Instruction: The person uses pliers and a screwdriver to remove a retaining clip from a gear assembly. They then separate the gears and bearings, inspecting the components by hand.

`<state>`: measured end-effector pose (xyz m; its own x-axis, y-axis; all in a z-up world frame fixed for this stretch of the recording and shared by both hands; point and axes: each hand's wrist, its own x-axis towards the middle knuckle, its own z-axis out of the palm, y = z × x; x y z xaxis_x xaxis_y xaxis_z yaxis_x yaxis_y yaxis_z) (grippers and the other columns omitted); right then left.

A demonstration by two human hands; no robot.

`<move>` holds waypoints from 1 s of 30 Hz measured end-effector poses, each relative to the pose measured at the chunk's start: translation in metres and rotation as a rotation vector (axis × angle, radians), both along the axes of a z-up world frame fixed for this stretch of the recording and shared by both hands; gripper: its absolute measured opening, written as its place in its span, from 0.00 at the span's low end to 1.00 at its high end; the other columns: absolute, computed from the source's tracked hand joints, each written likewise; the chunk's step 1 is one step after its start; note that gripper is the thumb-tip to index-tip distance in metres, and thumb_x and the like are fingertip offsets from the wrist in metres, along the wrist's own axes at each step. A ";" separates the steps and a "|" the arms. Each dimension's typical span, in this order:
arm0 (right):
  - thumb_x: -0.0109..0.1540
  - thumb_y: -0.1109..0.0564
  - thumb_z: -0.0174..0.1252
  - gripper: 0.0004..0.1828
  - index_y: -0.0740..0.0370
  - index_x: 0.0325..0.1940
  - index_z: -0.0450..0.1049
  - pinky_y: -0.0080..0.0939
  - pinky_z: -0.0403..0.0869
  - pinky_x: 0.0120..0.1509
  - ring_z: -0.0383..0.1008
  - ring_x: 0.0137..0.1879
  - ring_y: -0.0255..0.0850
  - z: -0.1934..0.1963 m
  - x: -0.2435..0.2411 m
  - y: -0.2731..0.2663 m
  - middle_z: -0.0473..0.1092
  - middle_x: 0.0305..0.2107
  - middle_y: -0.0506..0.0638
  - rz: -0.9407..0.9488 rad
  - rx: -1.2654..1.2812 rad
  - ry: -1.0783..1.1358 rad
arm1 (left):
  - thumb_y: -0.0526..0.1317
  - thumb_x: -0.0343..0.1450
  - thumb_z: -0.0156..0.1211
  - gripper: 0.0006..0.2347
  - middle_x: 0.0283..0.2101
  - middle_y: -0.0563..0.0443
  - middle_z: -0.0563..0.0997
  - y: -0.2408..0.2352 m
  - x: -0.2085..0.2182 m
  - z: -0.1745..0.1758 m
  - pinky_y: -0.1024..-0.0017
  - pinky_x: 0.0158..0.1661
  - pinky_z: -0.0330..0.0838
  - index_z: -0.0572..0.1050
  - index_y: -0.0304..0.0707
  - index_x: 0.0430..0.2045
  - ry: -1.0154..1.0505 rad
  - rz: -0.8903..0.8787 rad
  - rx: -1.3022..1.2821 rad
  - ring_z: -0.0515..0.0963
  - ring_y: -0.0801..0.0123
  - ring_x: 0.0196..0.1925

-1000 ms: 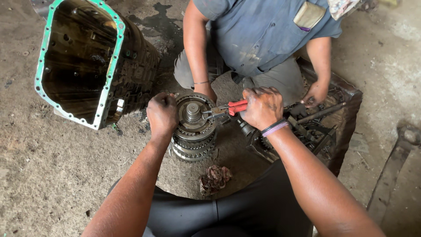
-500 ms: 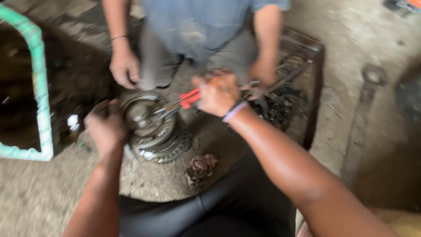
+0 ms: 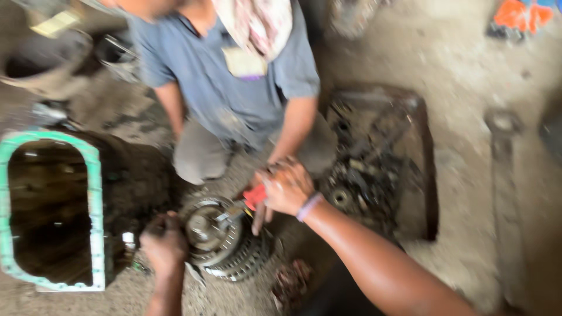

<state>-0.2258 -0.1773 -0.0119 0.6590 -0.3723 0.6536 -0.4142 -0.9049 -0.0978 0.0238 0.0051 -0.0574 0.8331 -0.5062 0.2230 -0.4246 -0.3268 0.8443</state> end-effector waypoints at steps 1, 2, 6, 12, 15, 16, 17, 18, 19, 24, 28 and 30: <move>0.46 0.53 0.65 0.21 0.57 0.43 0.79 0.57 0.72 0.54 0.79 0.46 0.50 0.003 0.001 0.000 0.79 0.35 0.54 0.009 0.007 -0.009 | 0.42 0.76 0.60 0.13 0.28 0.33 0.81 -0.002 0.000 0.002 0.61 0.37 0.71 0.80 0.25 0.34 0.018 0.035 0.026 0.76 0.61 0.31; 0.45 0.54 0.65 0.22 0.58 0.43 0.79 0.55 0.72 0.54 0.80 0.45 0.50 0.005 0.001 0.000 0.79 0.34 0.54 0.019 0.018 -0.014 | 0.43 0.74 0.62 0.13 0.31 0.33 0.83 -0.003 -0.001 0.004 0.61 0.38 0.72 0.81 0.26 0.37 0.042 0.071 0.055 0.79 0.59 0.32; 0.42 0.53 0.66 0.22 0.59 0.40 0.80 0.55 0.72 0.50 0.79 0.39 0.50 0.011 0.001 0.002 0.78 0.28 0.54 -0.005 0.049 0.049 | 0.45 0.73 0.62 0.17 0.40 0.31 0.84 -0.007 -0.005 0.008 0.61 0.44 0.76 0.80 0.27 0.46 0.139 0.095 0.060 0.86 0.53 0.39; 0.42 0.54 0.65 0.16 0.56 0.34 0.79 0.53 0.73 0.47 0.78 0.36 0.50 0.016 0.003 0.004 0.76 0.24 0.52 -0.022 0.024 0.039 | 0.47 0.73 0.61 0.17 0.40 0.27 0.84 -0.010 -0.012 0.019 0.58 0.46 0.75 0.81 0.27 0.45 0.105 0.139 0.099 0.85 0.47 0.42; 0.43 0.54 0.64 0.12 0.56 0.30 0.77 0.53 0.73 0.44 0.78 0.36 0.50 0.018 0.004 0.005 0.76 0.24 0.51 -0.042 0.032 0.068 | 0.47 0.74 0.57 0.17 0.39 0.29 0.84 -0.008 -0.016 0.031 0.58 0.46 0.76 0.81 0.30 0.46 0.226 0.113 0.169 0.87 0.49 0.39; 0.44 0.54 0.64 0.11 0.56 0.30 0.76 0.53 0.72 0.44 0.78 0.36 0.50 0.018 0.004 0.005 0.76 0.24 0.51 -0.045 0.039 0.070 | 0.47 0.74 0.57 0.17 0.39 0.30 0.85 -0.008 -0.018 0.035 0.59 0.46 0.76 0.81 0.30 0.45 0.221 0.106 0.159 0.87 0.50 0.39; 0.44 0.54 0.64 0.10 0.56 0.29 0.75 0.54 0.72 0.43 0.78 0.36 0.50 0.019 0.005 0.005 0.76 0.24 0.51 -0.047 0.045 0.071 | 0.46 0.74 0.57 0.16 0.39 0.31 0.85 -0.007 -0.019 0.039 0.59 0.46 0.76 0.81 0.30 0.44 0.215 0.098 0.150 0.87 0.50 0.39; 0.44 0.54 0.63 0.10 0.56 0.29 0.75 0.54 0.72 0.43 0.78 0.36 0.50 0.019 0.005 0.005 0.76 0.24 0.51 -0.049 0.033 0.070 | 0.46 0.74 0.57 0.16 0.39 0.32 0.85 -0.006 -0.021 0.042 0.59 0.47 0.76 0.82 0.30 0.44 0.208 0.088 0.141 0.87 0.51 0.39; 0.44 0.54 0.63 0.10 0.55 0.28 0.75 0.55 0.72 0.44 0.78 0.37 0.51 0.019 0.005 0.005 0.76 0.24 0.51 -0.050 0.022 0.069 | 0.47 0.74 0.56 0.16 0.39 0.33 0.86 -0.006 -0.022 0.045 0.59 0.47 0.77 0.82 0.30 0.43 0.246 0.080 0.170 0.87 0.50 0.39; 0.44 0.53 0.63 0.10 0.55 0.28 0.75 0.56 0.73 0.43 0.78 0.37 0.51 0.020 0.008 0.006 0.76 0.24 0.52 -0.067 0.018 0.070 | 0.46 0.74 0.57 0.17 0.44 0.33 0.84 -0.005 -0.024 0.051 0.59 0.51 0.74 0.80 0.30 0.46 0.257 0.093 0.133 0.86 0.51 0.44; 0.44 0.54 0.64 0.10 0.56 0.26 0.74 0.56 0.73 0.42 0.78 0.35 0.51 0.025 0.008 0.009 0.76 0.24 0.51 -0.029 0.036 0.041 | 0.46 0.74 0.57 0.16 0.44 0.33 0.85 -0.004 -0.024 0.050 0.59 0.53 0.74 0.81 0.30 0.45 0.238 0.086 0.146 0.85 0.50 0.46; 0.45 0.56 0.64 0.08 0.56 0.25 0.74 0.56 0.73 0.43 0.78 0.35 0.51 0.028 0.008 0.010 0.75 0.23 0.51 -0.044 0.041 0.061 | 0.46 0.74 0.56 0.16 0.43 0.33 0.85 -0.004 -0.024 0.049 0.59 0.53 0.74 0.81 0.30 0.44 0.256 0.079 0.109 0.85 0.50 0.46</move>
